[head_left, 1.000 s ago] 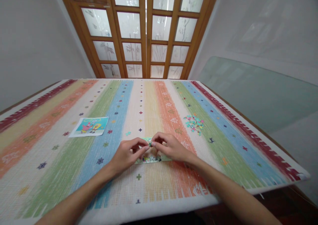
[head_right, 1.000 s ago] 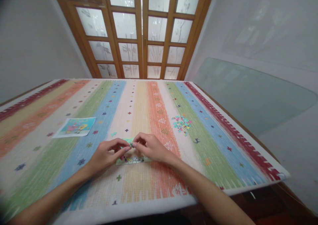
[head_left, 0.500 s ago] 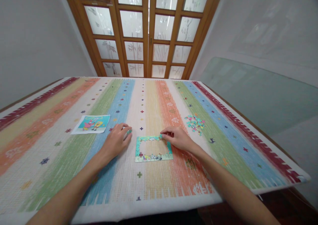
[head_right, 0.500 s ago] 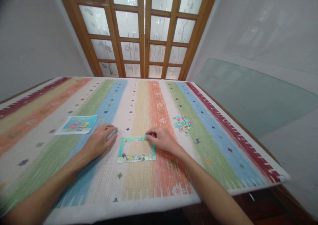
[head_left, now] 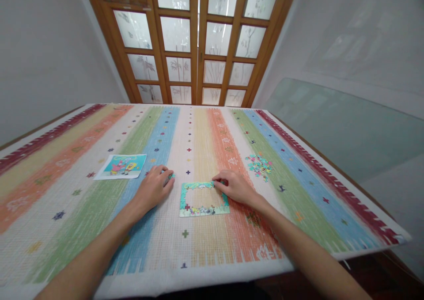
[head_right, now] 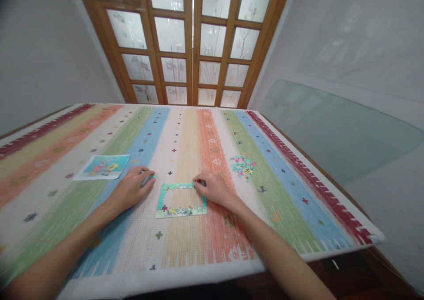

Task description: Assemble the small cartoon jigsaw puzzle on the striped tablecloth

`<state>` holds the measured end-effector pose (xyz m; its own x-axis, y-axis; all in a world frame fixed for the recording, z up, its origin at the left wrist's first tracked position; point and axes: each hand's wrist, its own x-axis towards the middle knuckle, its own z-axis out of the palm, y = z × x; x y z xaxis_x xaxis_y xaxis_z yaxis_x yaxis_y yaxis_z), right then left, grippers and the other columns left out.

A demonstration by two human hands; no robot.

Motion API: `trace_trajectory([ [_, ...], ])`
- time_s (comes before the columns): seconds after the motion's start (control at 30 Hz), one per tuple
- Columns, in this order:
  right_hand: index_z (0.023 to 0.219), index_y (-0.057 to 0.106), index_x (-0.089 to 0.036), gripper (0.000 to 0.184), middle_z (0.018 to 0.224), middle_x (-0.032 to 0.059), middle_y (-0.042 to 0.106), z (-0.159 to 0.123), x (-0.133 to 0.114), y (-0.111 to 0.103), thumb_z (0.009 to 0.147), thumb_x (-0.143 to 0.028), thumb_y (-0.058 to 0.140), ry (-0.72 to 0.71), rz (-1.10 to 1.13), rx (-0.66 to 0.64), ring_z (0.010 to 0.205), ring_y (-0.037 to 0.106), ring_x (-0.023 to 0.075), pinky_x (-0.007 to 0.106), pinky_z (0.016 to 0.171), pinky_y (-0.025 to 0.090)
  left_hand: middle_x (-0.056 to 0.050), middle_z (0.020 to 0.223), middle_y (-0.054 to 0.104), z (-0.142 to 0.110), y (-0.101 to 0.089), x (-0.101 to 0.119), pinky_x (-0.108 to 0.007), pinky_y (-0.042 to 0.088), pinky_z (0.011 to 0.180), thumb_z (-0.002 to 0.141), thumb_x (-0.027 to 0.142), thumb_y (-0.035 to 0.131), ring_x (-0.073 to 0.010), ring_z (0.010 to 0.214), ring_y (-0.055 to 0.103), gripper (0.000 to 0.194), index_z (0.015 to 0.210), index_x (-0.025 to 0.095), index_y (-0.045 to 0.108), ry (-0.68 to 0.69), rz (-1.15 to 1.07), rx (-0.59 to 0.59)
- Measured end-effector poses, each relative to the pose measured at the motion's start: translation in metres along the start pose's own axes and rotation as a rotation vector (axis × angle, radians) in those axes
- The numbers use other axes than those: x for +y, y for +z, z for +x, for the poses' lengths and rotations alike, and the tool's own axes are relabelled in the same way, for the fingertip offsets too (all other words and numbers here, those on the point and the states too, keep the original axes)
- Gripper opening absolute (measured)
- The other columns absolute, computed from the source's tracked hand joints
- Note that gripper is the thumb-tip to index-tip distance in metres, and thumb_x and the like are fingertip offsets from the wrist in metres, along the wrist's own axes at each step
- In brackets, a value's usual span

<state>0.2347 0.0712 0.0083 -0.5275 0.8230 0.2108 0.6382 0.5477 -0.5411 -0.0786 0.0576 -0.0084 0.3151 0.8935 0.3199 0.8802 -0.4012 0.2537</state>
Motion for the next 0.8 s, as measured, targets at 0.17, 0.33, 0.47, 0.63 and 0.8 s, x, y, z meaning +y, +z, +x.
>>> trace_trajectory([
  [0.17, 0.089, 0.077, -0.017, 0.012, 0.086, 0.0077, 0.073, 0.0, 0.0, 0.002, 0.089, -0.014, 0.065, -0.008, -0.024, 0.016, 0.078, 0.062, 0.0183, 0.033, 0.075, 0.047, -0.011, 0.104, 0.064, 0.001, 0.0, 0.0, -0.045, 0.049, 0.093, 0.094, 0.033, 0.05, -0.029, 0.1, 0.058, 0.027, 0.103, 0.019, 0.072, 0.004, -0.045, 0.016],
  [0.33, 0.088, 0.077, -0.018, 0.012, 0.083, 0.0073, 0.071, 0.0, 0.001, 0.004, 0.089, -0.014, 0.066, -0.027, -0.041, 0.03, 0.079, 0.062, 0.0195, 0.033, 0.075, 0.045, -0.011, 0.103, 0.064, 0.001, 0.0, 0.0, -0.046, 0.049, 0.092, 0.094, 0.031, 0.049, -0.0285, 0.099, 0.058, 0.026, 0.101, 0.018, 0.071, 0.012, -0.048, 0.021],
  [0.47, 0.085, 0.078, -0.018, 0.013, 0.079, 0.0067, 0.067, 0.0, 0.001, 0.006, 0.09, -0.015, 0.066, -0.043, -0.057, 0.033, 0.079, 0.061, 0.0203, 0.033, 0.074, 0.044, -0.011, 0.101, 0.064, 0.001, 0.0, 0.0, -0.045, 0.048, 0.092, 0.096, 0.029, 0.047, -0.0279, 0.098, 0.058, 0.025, 0.101, 0.018, 0.07, 0.018, -0.054, 0.012],
  [0.63, 0.084, 0.076, -0.018, 0.011, 0.082, 0.0053, 0.063, -0.001, 0.003, 0.01, 0.088, -0.014, 0.067, -0.046, -0.059, 0.067, 0.082, 0.06, 0.0199, 0.033, 0.076, 0.043, -0.01, 0.099, 0.064, 0.001, 0.001, 0.001, -0.044, 0.048, 0.092, 0.095, 0.028, 0.048, -0.0271, 0.098, 0.058, 0.022, 0.099, 0.019, 0.068, 0.013, -0.088, 0.023],
  [0.8, 0.085, 0.075, -0.018, 0.011, 0.084, 0.0051, 0.063, -0.002, 0.003, 0.013, 0.087, -0.012, 0.066, -0.058, -0.045, 0.09, 0.083, 0.06, 0.0191, 0.032, 0.076, 0.044, -0.009, 0.099, 0.065, 0.002, -0.001, 0.003, -0.045, 0.048, 0.093, 0.094, 0.028, 0.049, -0.0278, 0.098, 0.059, 0.018, 0.094, 0.02, 0.065, -0.004, -0.117, 0.025],
])
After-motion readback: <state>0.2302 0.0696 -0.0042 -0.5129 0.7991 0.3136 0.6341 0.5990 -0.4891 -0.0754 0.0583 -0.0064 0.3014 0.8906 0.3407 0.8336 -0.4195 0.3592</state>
